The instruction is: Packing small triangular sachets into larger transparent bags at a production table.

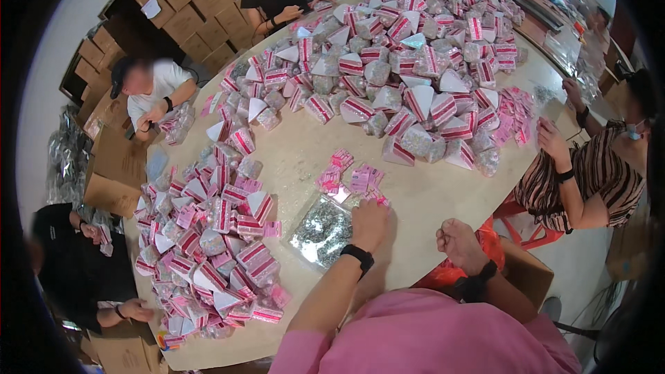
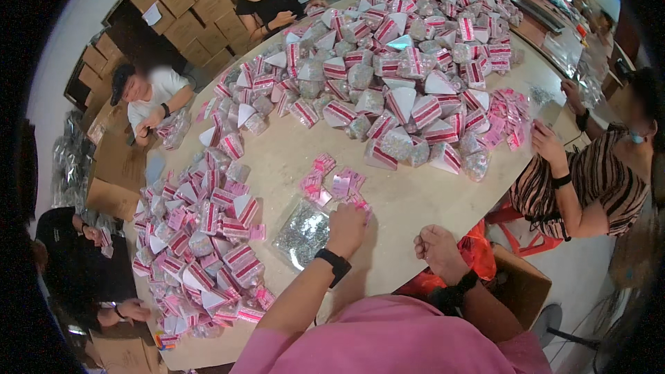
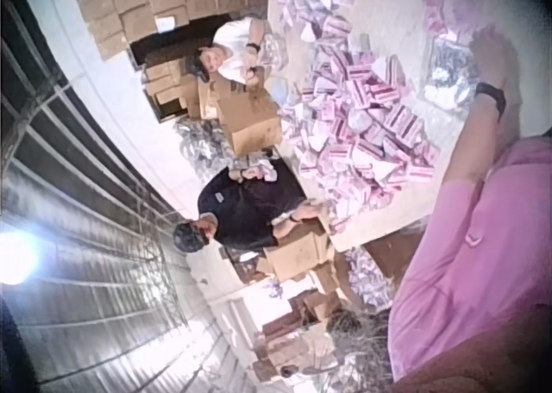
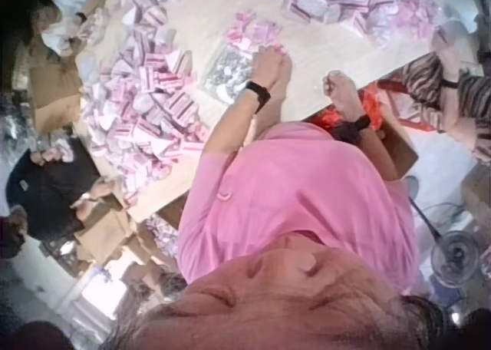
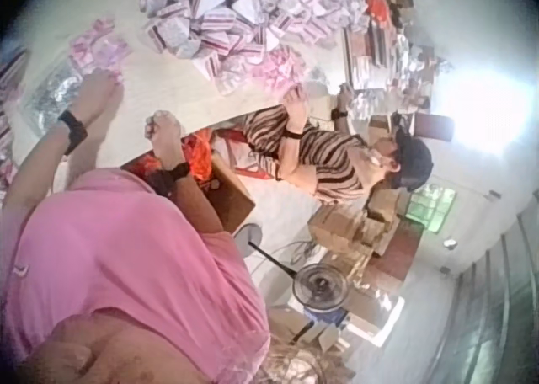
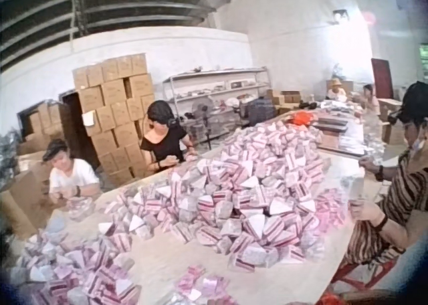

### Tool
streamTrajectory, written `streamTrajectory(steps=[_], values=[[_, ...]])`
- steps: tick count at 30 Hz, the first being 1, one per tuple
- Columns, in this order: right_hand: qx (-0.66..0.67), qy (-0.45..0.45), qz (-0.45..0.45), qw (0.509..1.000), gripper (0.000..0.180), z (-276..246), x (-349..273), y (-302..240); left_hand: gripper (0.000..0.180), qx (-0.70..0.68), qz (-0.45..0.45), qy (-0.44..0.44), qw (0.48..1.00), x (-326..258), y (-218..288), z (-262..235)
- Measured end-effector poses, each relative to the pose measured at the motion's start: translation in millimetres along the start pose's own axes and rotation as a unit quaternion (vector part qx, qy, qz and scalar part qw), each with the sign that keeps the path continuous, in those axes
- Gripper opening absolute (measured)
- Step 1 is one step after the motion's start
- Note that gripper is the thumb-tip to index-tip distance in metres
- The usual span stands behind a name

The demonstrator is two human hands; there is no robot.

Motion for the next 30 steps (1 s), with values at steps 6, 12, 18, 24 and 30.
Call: streamTrajectory(steps=[6,12,18,24,30], values=[[-0.006,0.003,-0.01,1.0,0.01,-8,-2,-11,0.018,-0.284,-0.098,-0.057,0.952,29,-29,-9],[-0.056,-0.036,-0.019,0.998,0.013,13,7,-8,0.018,-0.47,-0.198,-0.178,0.842,26,-42,-18],[-0.132,-0.058,-0.041,0.989,0.01,45,7,-24,0.02,-0.526,-0.251,-0.173,0.794,14,-40,-36],[-0.152,-0.069,-0.056,0.984,0.01,44,7,-18,0.014,-0.482,-0.273,-0.124,0.823,12,-51,-39],[-0.199,-0.089,-0.129,0.967,0.01,57,7,-27,0.018,-0.541,-0.243,-0.156,0.79,7,-41,-45]])
Point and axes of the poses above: each hand's wrist, its own x-axis towards the middle knuckle, its own z-axis out of the palm, y = z × x, the point moved 6 cm from there along x, towards the middle knuckle, and after that the axes turned 14 degrees about -z, right-handed, at the moved point
